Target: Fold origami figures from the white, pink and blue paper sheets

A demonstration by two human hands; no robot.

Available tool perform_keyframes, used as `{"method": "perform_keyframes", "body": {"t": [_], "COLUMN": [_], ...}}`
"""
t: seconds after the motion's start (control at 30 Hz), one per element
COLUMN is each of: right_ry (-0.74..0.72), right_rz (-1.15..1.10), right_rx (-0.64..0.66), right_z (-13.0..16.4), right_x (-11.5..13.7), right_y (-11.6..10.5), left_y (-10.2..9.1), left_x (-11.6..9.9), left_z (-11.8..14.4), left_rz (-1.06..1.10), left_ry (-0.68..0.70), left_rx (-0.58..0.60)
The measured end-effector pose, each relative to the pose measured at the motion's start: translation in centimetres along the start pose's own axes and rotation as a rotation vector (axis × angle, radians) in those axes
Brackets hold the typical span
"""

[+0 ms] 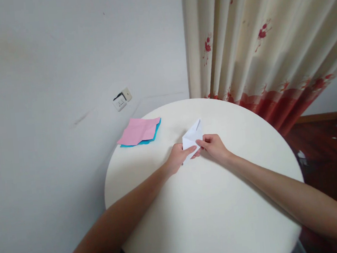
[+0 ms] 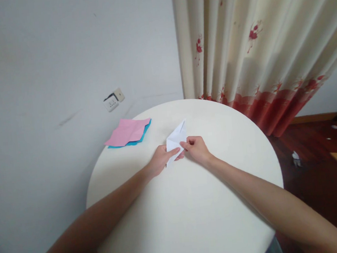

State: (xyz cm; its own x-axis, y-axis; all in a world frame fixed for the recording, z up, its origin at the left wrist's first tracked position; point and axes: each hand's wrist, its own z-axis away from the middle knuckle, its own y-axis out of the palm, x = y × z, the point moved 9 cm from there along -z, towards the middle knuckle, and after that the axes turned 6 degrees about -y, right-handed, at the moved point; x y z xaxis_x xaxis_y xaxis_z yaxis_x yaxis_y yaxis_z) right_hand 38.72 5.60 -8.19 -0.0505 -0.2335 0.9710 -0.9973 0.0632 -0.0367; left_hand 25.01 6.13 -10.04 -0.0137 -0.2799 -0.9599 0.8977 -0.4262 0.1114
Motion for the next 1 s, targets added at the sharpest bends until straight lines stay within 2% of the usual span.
{"method": "perform_keyframes", "body": {"t": [0.23, 0.47, 0.6, 0.67, 0.77, 0.87, 1.0], "right_ry": [-0.050, -0.072, -0.058, -0.037, 0.011, 0.029, -0.002], "right_rz": [0.041, -0.022, -0.086, -0.117, -0.143, -0.114, -0.017], "right_rx": [-0.189, -0.267, -0.275, -0.211, -0.011, 0.162, 0.301], "right_z": [-0.4, -0.4, -0.5, -0.6, -0.5, 0.1, 0.9], "right_x": [0.7, 1.4, 1.4, 1.4, 1.2, 0.9, 0.9], "right_y": [-2.8, -3.5, -3.9, -3.4, -1.3, 0.8, 2.5], "left_y": [0.3, 0.5, 0.8, 1.0, 0.4, -0.1, -0.5], "left_x": [-0.3, -0.4, -0.7, -1.2, -1.7, -1.7, -1.7], "left_z": [0.4, 0.6, 0.7, 0.7, 0.4, 0.2, 0.1], "left_rz": [-0.076, -0.111, -0.109, -0.085, 0.006, 0.102, 0.147], "left_ry": [-0.018, -0.035, -0.006, 0.054, 0.113, 0.098, 0.057], "left_rx": [0.029, 0.027, 0.083, 0.117, 0.106, 0.100, 0.093]}}
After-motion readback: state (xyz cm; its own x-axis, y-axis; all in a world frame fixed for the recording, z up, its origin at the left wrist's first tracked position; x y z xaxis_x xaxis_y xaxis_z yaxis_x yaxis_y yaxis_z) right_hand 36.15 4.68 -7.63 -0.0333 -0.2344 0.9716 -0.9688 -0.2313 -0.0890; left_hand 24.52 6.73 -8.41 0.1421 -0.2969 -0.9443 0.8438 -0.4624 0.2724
